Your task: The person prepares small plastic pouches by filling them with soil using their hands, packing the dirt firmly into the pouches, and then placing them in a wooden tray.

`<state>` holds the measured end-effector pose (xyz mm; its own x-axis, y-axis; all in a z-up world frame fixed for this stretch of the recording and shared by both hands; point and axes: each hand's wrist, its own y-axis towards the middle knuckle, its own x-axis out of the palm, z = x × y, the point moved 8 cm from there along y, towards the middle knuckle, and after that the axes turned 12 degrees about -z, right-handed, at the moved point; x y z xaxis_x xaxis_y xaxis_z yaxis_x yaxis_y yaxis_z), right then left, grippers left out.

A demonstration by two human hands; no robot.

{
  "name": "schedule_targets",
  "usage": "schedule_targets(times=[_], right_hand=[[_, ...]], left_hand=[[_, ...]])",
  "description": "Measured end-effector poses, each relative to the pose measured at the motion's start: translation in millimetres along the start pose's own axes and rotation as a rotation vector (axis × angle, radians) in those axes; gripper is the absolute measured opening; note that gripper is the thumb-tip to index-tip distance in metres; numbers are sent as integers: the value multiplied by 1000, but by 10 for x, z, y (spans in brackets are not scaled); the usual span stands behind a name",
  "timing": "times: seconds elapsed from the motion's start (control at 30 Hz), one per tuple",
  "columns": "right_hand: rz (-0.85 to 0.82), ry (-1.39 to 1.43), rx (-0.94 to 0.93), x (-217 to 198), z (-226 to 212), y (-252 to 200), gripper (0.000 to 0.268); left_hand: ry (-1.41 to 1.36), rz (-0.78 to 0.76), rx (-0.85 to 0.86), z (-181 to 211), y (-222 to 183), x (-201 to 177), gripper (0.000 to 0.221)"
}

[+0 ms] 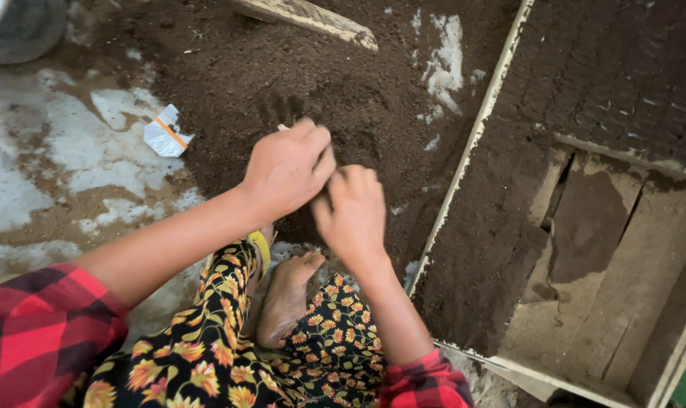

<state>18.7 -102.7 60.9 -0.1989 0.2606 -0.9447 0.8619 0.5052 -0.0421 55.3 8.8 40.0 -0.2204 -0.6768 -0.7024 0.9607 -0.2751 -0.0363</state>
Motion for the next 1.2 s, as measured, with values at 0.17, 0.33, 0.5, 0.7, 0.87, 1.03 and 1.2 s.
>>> schedule_targets(times=[0.17, 0.33, 0.5, 0.7, 0.87, 1.03, 1.2], right_hand=[[-232, -156, 67, 59, 244, 203, 19], [-588, 353, 145, -71, 800, 750, 55], [-220, 600, 584, 657, 2489, 1116, 74], [-26, 938, 731, 1192, 2242, 780, 73], [541, 2127, 678, 761, 1617, 555, 38], [792, 2100, 658, 127, 1044, 365, 51], [1011, 1944, 728, -152, 867, -15, 58]], left_hand=[[253, -13, 215, 154, -50, 113, 8], [102, 16, 120, -212, 254, 46, 14], [-282, 8, 33, -237, 412, -96, 29], [-272, -112, -115, -187, 479, 379, 17], [-273, -180, -31, 16, 379, 663, 10], [-155, -289, -9, 201, 295, 709, 8], [-242, -418, -55, 116, 290, 821, 11]])
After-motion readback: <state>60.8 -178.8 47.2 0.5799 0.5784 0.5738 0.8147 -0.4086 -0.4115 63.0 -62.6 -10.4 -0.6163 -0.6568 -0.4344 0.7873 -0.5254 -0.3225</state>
